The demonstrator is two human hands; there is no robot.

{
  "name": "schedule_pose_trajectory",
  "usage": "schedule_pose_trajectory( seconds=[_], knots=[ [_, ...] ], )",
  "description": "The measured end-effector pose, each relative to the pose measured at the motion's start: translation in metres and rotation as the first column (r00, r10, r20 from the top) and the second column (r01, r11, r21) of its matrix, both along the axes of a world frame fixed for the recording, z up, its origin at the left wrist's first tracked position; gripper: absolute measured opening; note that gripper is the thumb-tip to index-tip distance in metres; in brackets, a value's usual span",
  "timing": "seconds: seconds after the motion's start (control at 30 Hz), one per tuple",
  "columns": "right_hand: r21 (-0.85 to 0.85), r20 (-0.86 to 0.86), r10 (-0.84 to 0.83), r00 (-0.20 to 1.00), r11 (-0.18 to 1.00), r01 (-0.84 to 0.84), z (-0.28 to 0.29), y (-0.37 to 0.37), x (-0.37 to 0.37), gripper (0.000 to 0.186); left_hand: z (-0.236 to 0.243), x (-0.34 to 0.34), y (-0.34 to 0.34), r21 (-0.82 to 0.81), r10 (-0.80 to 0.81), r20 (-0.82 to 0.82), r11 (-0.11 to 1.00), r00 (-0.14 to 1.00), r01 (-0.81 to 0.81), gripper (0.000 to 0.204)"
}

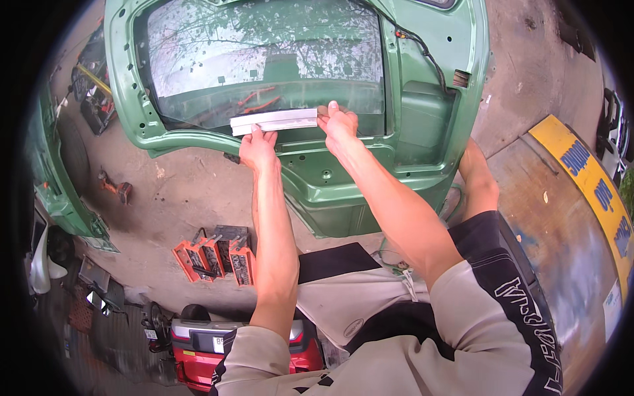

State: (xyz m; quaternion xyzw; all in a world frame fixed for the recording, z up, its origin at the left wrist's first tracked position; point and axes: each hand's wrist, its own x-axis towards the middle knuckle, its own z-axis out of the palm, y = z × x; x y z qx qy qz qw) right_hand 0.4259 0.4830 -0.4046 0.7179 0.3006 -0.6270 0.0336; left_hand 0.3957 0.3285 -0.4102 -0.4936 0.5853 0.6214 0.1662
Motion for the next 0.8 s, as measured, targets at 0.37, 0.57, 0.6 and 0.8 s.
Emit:
schedule_pose_trajectory(
  seconds=[0.37,0.57,0.6,0.8],
  knots=[
    [0.01,-0.042,0.014,0.999,1.0,-0.014,-0.005,0.007,0.003,0.036,0.002,0.002,0.005,-0.101,-0.044,0.02,0.994,0.999,0.046,0.02],
    [0.009,-0.091,0.032,0.995,0.999,-0.031,0.0,0.005,0.012,0.036,0.01,0.005,0.003,-0.172,-0.116,0.016,0.978,0.993,0.117,0.02],
    [0.009,-0.087,0.033,0.996,0.999,-0.033,-0.002,0.005,0.014,0.036,0.009,0.003,0.005,-0.168,-0.122,0.009,0.978,0.992,0.122,0.02],
    [0.047,-0.033,0.02,0.999,0.999,-0.018,-0.003,0.001,0.007,0.033,0.011,-0.001,0.004,-0.187,-0.145,0.037,0.971,0.989,0.149,0.02]
  ],
)
